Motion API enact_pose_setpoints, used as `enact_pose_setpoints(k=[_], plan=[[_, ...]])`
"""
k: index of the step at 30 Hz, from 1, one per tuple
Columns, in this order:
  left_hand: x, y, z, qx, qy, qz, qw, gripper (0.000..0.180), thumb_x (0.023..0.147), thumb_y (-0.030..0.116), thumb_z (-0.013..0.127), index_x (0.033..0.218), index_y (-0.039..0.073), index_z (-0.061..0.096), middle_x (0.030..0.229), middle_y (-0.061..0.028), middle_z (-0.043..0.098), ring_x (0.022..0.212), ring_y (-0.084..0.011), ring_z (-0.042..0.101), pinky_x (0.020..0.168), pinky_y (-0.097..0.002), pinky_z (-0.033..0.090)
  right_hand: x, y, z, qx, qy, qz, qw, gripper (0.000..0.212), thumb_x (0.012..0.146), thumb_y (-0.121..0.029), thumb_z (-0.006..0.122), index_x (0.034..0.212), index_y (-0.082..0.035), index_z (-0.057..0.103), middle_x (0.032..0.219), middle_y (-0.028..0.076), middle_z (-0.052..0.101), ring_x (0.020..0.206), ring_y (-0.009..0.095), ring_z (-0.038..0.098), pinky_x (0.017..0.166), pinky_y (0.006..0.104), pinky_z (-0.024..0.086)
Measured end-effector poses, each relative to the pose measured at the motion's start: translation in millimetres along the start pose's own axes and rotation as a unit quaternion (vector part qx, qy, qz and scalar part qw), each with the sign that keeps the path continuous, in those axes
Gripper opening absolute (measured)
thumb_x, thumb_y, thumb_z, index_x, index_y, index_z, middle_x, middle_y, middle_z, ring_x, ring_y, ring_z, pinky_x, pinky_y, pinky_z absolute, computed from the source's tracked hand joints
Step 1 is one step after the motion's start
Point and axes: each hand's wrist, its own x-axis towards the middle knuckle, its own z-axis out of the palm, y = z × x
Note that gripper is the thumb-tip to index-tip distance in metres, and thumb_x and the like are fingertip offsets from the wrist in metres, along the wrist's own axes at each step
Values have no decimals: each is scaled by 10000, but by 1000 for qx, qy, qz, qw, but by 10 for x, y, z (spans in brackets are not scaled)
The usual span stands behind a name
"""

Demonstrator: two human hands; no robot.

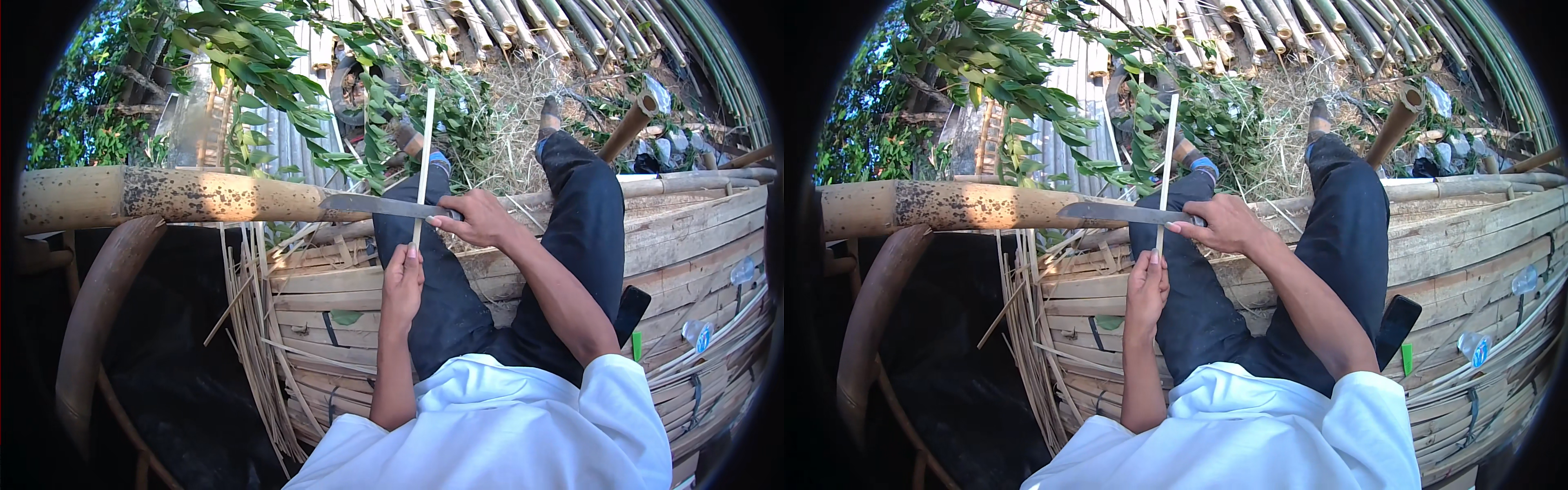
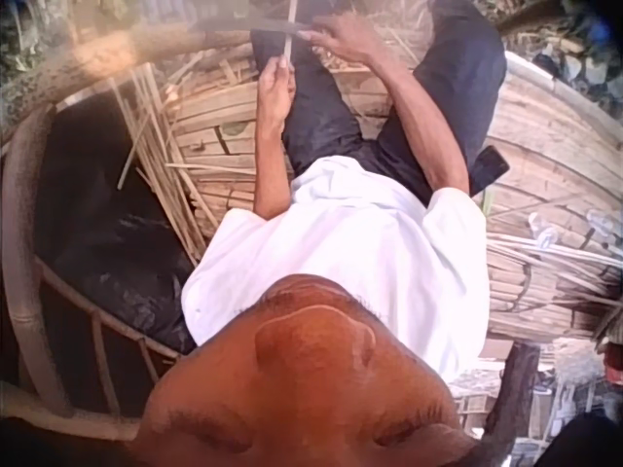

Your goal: The person shaves a thin bamboo strip using a machete while sitting on a bamboo structure.

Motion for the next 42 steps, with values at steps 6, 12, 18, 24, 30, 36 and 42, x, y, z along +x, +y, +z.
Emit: enact_pose_setpoints(k=[6, 12, 18, 24, 30, 36, 42], plan=[[-15, -82, -13, 150, 50, 105, 982, 266, 1014, 304, 414, 877, 89, 493, 610, 62, 364, 505, -14, 298, 439, -198, 232, -30, -130, -23, -81, -3, -15, 997, 530, 836, -590, 539, 812, -69, 628, 515, 167, 528, 536, 365, 572, 524, 463, 433], [-98, -38, -57, 263, 51, 120, 956, 250, 999, 248, 429, 936, 24, 520, 593, -101, 476, 525, -212, 488, 527, -366, 395, -46, -232, -5, -105, -16, -27, 994, 610, 805, -660, 516, 743, -68, 650, 501, 157, 528, 527, 355, 584, 517, 452, 455], [-166, 9, -110, 343, 89, 148, 923, 248, 999, 252, 428, 931, 33, 523, 601, -138, 478, 525, -307, 483, 531, -398, 392, 9, 7, -135, -177, -11, 33, 984, 711, 787, -730, 466, 635, -67, 674, 505, 161, 555, 545, 351, 609, 531, 440, 488], [-193, -116, -300, 275, 72, 120, 951, 269, 993, 262, 458, 904, 17, 527, 577, -30, 422, 539, -101, 420, 502, -296, 358, 161, 595, -386, -68, 95, 307, 944, 784, 836, -731, 395, 679, -14, 669, 656, 218, 624, 687, 376, 638, 662, 483, 485], [-82, -117, -474, 252, 77, 81, 961, 298, 985, 285, 471, 872, 14, 525, 585, -26, 445, 552, -98, 429, 513, -289, 365, 158, 651, -400, 112, 217, 317, 917, 674, 881, -646, 450, 817, -3, 644, 605, 116, 562, 612, 226, 571, 593, 369, 441], [155, 201, -495, 440, 6, 65, 896, 336, 963, 327, 483, 839, 23, 552, 661, -167, 576, 648, -364, 575, 582, -439, 410, 75, 142, -170, 74, 107, 70, 989, 541, 775, -510, 689, 1113, -92, 629, 610, 88, 563, 571, 198, 575, 568, 353, 448], [213, 684, -313, 604, -36, 89, 791, 295, 930, 298, 546, 865, 14, 594, 688, -107, 583, 633, -273, 566, 584, -384, 416, 71, 96, -117, -106, 15, 47, 993, 307, 774, -405, 683, 879, -117, 663, 653, 136, 630, 656, 347, 628, 604, 455, 486]])
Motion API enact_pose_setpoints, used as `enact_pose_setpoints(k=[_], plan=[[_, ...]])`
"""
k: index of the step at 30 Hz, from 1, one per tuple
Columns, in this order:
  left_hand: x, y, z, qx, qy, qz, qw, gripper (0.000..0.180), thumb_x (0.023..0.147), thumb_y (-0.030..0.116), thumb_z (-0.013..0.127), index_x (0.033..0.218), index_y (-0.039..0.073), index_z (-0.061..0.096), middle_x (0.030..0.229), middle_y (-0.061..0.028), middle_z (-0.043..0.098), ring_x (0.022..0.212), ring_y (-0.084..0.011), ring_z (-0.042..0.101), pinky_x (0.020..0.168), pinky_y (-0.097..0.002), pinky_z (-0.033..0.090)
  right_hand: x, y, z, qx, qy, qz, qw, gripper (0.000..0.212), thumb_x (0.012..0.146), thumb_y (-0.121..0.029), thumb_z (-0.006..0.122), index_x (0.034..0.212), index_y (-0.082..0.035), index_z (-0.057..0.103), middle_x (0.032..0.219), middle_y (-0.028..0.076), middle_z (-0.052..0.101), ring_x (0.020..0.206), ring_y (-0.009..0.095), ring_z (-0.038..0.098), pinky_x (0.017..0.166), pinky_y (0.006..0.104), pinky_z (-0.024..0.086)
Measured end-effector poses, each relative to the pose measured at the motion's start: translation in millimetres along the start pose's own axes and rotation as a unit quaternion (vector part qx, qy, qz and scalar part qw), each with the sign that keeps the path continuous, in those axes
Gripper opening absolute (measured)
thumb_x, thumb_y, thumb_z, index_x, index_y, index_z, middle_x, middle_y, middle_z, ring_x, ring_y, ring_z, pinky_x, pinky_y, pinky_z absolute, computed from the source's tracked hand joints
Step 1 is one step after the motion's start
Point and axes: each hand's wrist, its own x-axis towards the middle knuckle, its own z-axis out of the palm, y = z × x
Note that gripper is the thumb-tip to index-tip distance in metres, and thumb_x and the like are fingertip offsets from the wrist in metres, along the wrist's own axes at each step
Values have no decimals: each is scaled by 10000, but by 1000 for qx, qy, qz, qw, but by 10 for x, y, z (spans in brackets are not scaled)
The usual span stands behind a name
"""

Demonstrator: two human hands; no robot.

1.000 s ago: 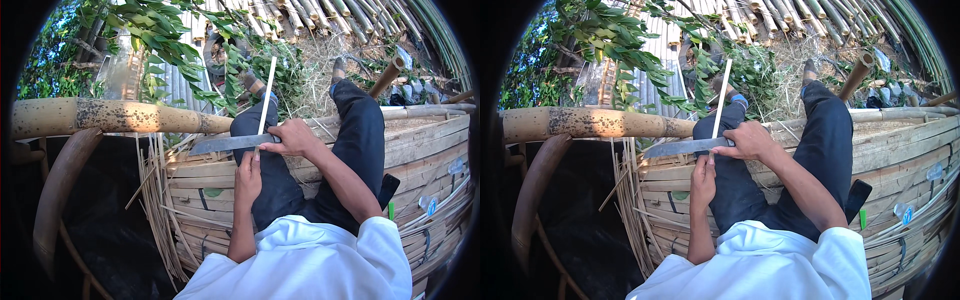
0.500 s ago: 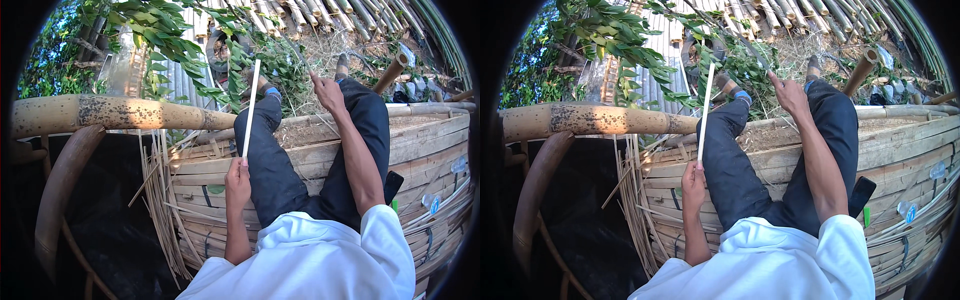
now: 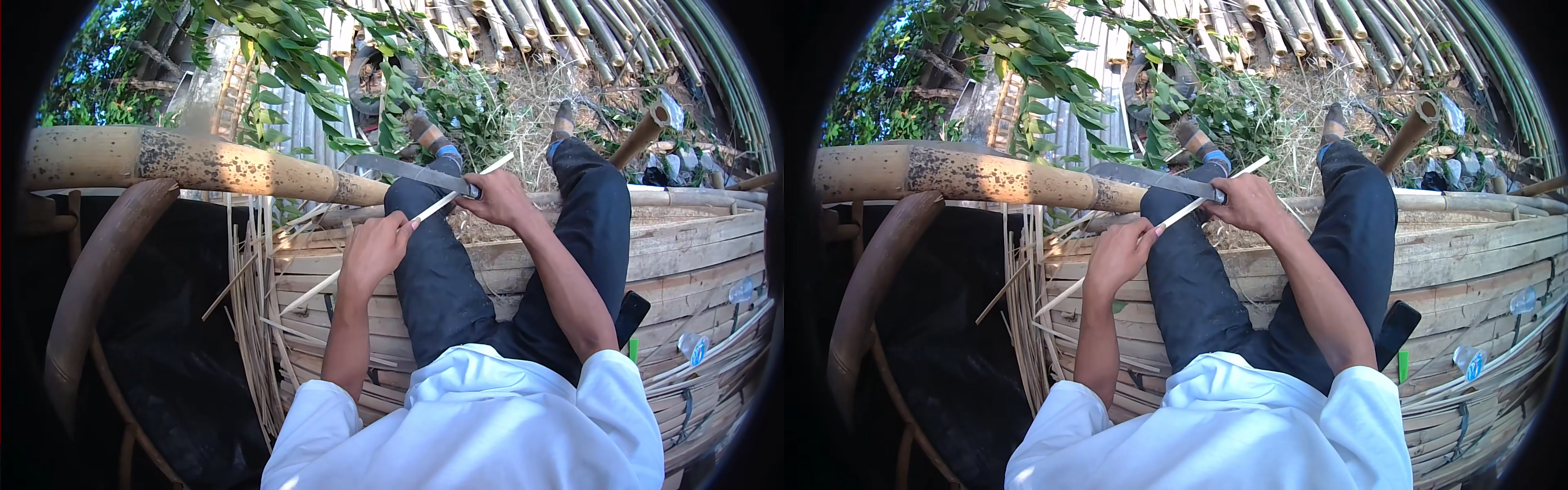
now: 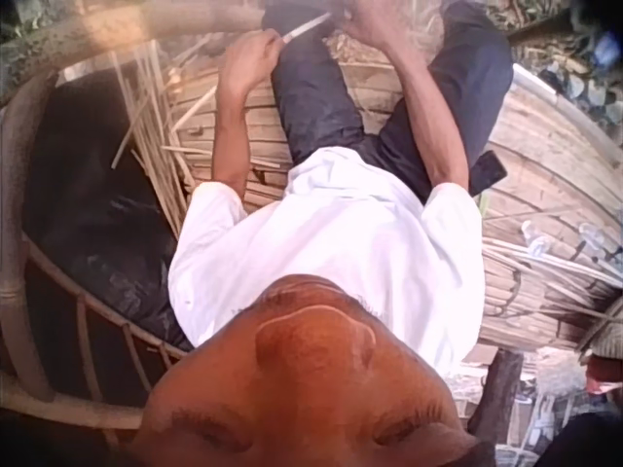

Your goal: The person shaves a thin bamboo strip using a machete while sitting on a bamboo structure.

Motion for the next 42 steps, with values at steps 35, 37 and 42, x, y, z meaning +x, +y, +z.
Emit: enact_pose_setpoints(k=[35, 37, 42], plan=[[219, 322, 933, -301, 211, -1, 930, 196, 993, 197, 410, 1033, 18, 479, 788, -200, 603, 698, -368, 602, 631, -465, 456, -43, -77, -229, 71, -11, 145, 987, 331, 779, -427, 645, 817, -106, 711, 610, 152, 626, 640, 348, 638, 601, 442, 497], [187, 351, 873, -236, 229, 23, 944, 239, 987, 211, 414, 1042, 7, 525, 808, -251, 611, 768, -450, 589, 649, -517, 438, -84, -147, -231, -71, -76, 58, 993, 299, 760, -382, 642, 807, -95, 713, 650, 165, 643, 674, 341, 654, 640, 454, 520], [103, 339, 826, -185, 245, -4, 952, 260, 975, 207, 443, 1005, -2, 597, 846, -259, 618, 803, -457, 578, 663, -501, 441, -109, -294, 18, -82, -75, 62, 992, 254, 704, -315, 632, 793, -92, 717, 668, 181, 648, 658, 353, 656, 653, 441, 539]])
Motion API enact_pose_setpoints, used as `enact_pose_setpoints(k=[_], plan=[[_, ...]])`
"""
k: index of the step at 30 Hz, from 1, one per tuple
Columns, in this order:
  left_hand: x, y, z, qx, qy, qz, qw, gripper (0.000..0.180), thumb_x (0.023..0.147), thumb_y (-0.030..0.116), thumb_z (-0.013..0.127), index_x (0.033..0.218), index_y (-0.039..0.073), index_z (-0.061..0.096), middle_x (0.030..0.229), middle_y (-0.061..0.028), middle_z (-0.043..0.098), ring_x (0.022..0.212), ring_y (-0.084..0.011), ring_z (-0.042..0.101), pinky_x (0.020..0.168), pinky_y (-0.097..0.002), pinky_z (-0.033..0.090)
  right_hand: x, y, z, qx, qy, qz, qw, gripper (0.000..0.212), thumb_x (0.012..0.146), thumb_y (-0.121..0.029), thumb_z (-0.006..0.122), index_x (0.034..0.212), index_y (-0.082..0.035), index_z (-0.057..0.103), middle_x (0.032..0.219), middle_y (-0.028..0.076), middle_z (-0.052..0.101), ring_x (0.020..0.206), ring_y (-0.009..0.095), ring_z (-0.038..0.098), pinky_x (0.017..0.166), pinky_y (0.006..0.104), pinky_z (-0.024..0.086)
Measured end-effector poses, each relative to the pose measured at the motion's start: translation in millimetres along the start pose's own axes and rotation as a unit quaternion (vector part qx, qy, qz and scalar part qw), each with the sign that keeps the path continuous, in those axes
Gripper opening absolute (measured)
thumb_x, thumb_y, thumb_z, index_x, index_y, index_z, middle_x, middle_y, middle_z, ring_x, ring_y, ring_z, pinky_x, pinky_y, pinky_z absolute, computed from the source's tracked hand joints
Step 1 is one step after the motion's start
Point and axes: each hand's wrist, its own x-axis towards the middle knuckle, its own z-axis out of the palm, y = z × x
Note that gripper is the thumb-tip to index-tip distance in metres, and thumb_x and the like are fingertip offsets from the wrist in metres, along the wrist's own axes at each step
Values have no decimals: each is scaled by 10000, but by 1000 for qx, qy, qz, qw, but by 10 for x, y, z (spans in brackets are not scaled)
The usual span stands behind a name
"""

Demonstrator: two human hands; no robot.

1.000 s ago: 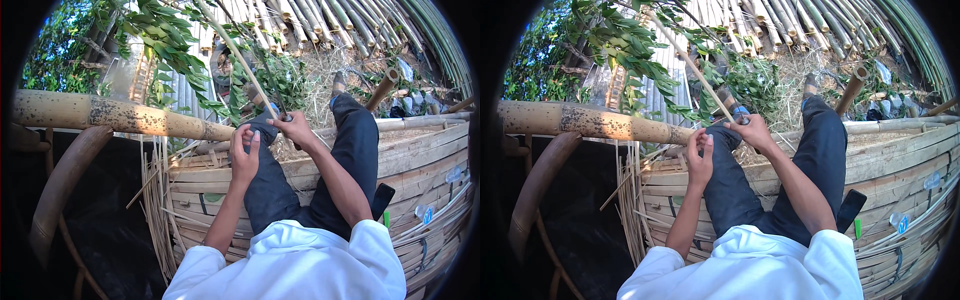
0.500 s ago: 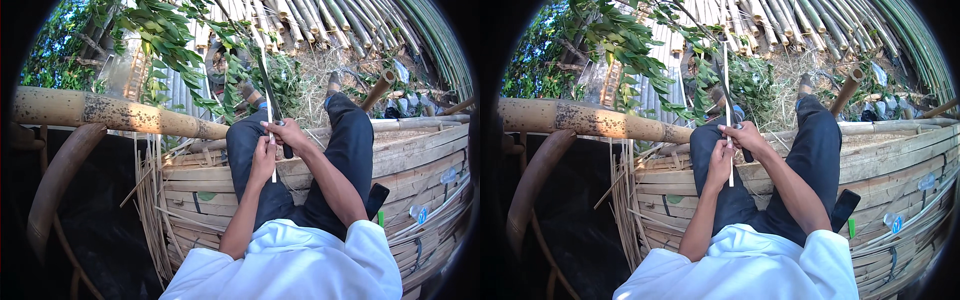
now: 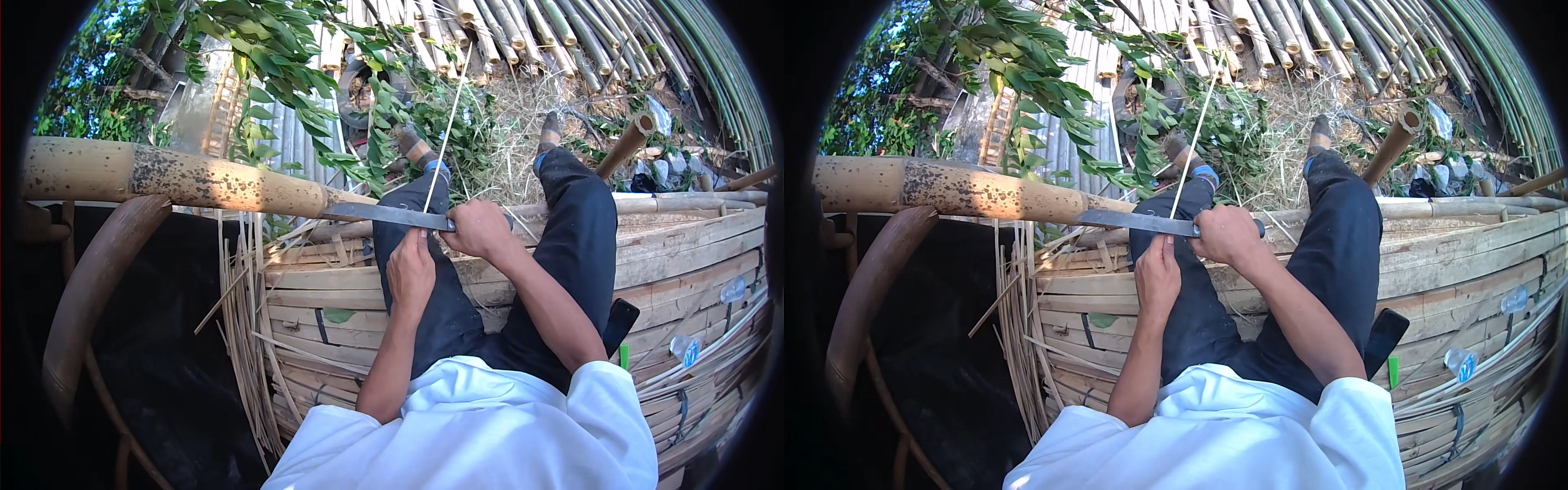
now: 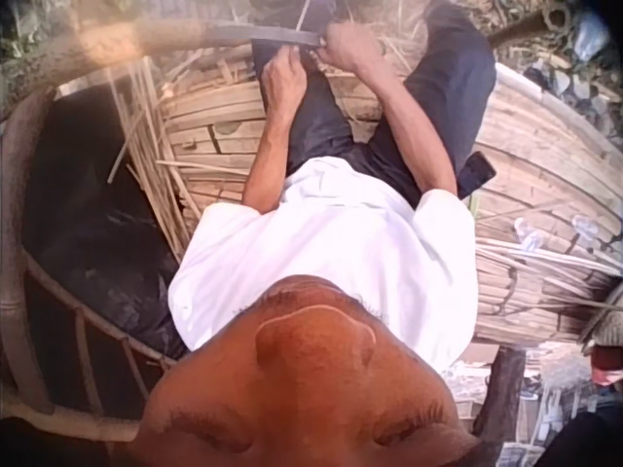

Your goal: The person shaves a thin bamboo strip using a machete while sitting on a bamboo structure.

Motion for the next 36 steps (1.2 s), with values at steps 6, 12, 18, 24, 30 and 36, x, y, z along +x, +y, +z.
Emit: enact_pose_setpoints(k=[6, 12, 18, 24, 30, 36], plan=[[-119, -24, -68, -1, 31, 21, 999, 267, 966, 207, 477, 1038, 0, 629, 820, -267, 613, 784, -454, 582, 650, -468, 451, 54, 129, 22, 10, 24, 68, 997, 244, 654, -282, 628, 715, -60, 706, 671, 196, 650, 669, 351, 663, 657, 439, 541], [-221, -125, -118, 11, 19, 20, 1000, 265, 956, 191, 498, 1056, -17, 628, 843, -252, 628, 778, -432, 604, 650, -453, 470, 119, 275, -13, -31, -12, 74, 997, 286, 667, -288, 612, 707, -17, 694, 702, 217, 656, 693, 363, 667, 677, 441, 540], [-521, -389, -211, 2, 7, 10, 1000, 275, 953, 189, 507, 1067, -28, 631, 902, -247, 645, 819, -419, 623, 685, -449, 492, 264, 841, -286, 44, 63, 291, 954, 373, 768, -331, 599, 857, 19, 692, 859, 249, 667, 826, 378, 664, 764, 460, 523], [-497, -231, -263, -24, -52, -91, 994, 301, 968, 222, 486, 1116, 3, 631, 940, -251, 644, 848, -425, 623, 709, -437, 495, 138, 370, -106, 24, -44, 140, 989, 345, 734, -329, 604, 821, -8, 698, 813, 234, 666, 797, 381, 659, 760, 455, 529], [-388, -207, -186, -4, 18, -30, 999, 296, 968, 230, 485, 1103, 9, 628, 909, -248, 636, 823, -424, 615, 678, -451, 477, -46, -81, 154, 53, -48, 40, 997, 294, 672, -315, 633, 744, -38, 704, 733, 215, 660, 747, 365, 663, 733, 447, 533], [-414, -235, -133, 11, 5, 13, 1000, 255, 957, 190, 497, 1073, 0, 622, 865, -240, 634, 796, -426, 606, 659, -459, 468, 9, 103, 147, 1, -49, 47, 998, 277, 618, -285, 651, 713, -29, 693, 713, 203, 659, 721, 363, 664, 697, 439, 536]])
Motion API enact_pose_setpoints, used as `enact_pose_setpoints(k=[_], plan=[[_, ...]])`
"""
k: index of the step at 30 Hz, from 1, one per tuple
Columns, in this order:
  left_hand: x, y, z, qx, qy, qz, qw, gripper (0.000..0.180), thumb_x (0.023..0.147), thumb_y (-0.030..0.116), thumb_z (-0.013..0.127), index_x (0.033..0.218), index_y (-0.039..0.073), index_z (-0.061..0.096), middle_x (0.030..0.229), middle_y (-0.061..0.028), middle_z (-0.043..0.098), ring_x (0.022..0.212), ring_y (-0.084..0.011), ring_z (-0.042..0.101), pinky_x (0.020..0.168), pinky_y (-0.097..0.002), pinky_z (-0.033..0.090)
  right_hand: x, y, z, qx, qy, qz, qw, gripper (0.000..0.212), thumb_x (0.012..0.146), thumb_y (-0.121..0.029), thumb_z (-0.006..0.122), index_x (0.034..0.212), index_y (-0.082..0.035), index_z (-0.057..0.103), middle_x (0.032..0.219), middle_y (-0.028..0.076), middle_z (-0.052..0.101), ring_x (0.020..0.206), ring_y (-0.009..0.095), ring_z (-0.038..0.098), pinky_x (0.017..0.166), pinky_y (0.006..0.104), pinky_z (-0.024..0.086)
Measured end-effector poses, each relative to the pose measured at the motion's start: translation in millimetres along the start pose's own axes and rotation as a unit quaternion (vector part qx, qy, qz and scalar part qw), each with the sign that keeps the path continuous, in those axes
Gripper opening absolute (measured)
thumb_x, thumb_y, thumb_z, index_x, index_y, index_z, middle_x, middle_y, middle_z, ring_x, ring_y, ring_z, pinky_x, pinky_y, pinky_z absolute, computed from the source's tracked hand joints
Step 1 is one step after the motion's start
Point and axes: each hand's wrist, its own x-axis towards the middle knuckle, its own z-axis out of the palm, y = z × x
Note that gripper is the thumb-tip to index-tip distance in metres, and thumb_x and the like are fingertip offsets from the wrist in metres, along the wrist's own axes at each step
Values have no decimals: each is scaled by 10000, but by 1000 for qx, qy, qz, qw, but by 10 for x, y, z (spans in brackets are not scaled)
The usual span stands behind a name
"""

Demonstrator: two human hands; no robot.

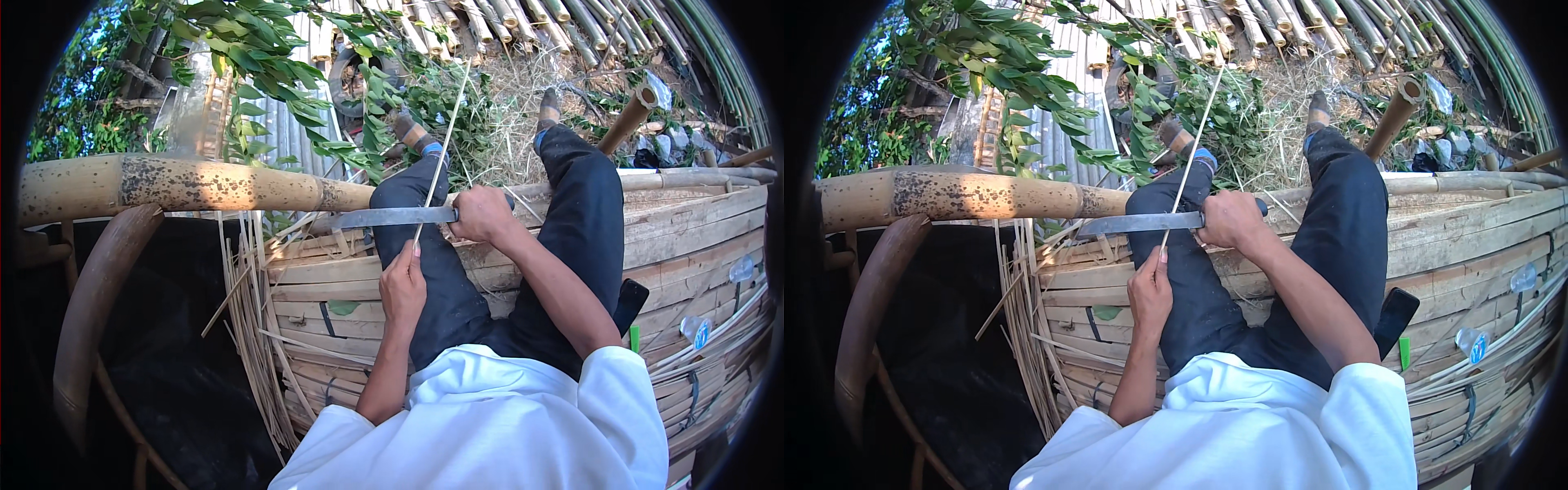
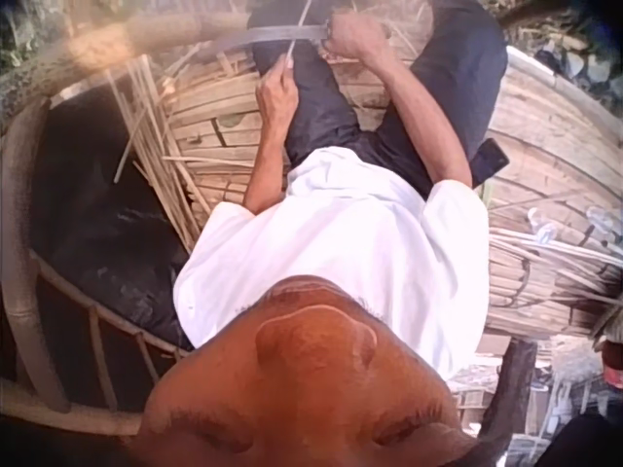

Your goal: The person shaves a thin bamboo strip using a machete while sitting on a bamboo structure.

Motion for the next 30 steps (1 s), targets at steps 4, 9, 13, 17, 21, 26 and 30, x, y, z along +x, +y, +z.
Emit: enact_pose_setpoints(k=[4, 9, 13, 17, 21, 26, 30], plan=[[26, -2, -38, -6, -4, -13, 1000, 262, 955, 184, 502, 1077, -15, 621, 856, -243, 637, 786, -425, 612, 655, -453, 471, 59, 50, -12, -15, -20, -15, 1000, 297, 646, -296, 647, 735, -16, 695, 738, 208, 665, 737, 357, 670, 700, 435, 538], [-325, -240, -174, -7, 13, -48, 999, 290, 956, 200, 506, 1086, -26, 633, 868, -253, 645, 801, -416, 630, 677, -437, 488, 321, 721, -365, 21, 56, 208, 976, 354, 776, -337, 598, 828, -2, 701, 844, 235, 675, 791, 353, 676, 738, 433, 538], [-247, -179, -207, -20, 1, -94, 995, 301, 962, 223, 501, 1094, -8, 640, 884, -258, 645, 821, -417, 633, 693, -433, 493, 270, 468, -169, 11, 32, 141, 990, 342, 757, -346, 602, 812, -24, 703, 820, 222, 674, 782, 360, 671, 738, 434, 539], [-78, -71, -177, -16, -10, -92, 996, 304, 965, 234, 496, 1125, 13, 631, 884, -258, 645, 827, -414, 635, 696, -430, 490, -30, -92, 17, 16, -20, -23, 999, 290, 713, -336, 622, 799, -75, 716, 746, 202, 663, 750, 370, 660, 734, 446, 537], [-85, -87, -132, -48, 10, -35, 998, 327, 968, 266, 516, 1152, 20, 626, 636, -194, 541, 545, -133, 466, 533, -316, 407, -27, -7, 5, 13, -1, -16, 1000, 279, 669, -314, 638, 748, -55, 704, 728, 200, 659, 731, 366, 660, 713, 445, 537], [-110, -52, -123, -50, -19, -49, 997, 311, 963, 240, 516, 1122, -2, 628, 750, -215, 581, 684, -264, 543, 606, -358, 444, 34, 151, -10, -36, 10, -36, 999, 269, 617, -290, 643, 714, -45, 695, 700, 192, 655, 699, 359, 660, 667, 435, 535], [-43, -26, -140, -25, -33, -61, 997, 307, 958, 220, 517, 1091, -35, 627, 887, -256, 648, 824, -403, 641, 685, -400, 490, 94, 256, -61, -59, 13, -20, 998, 273, 625, -292, 635, 717, -43, 698, 707, 189, 660, 696, 361, 661, 665, 428, 536]])
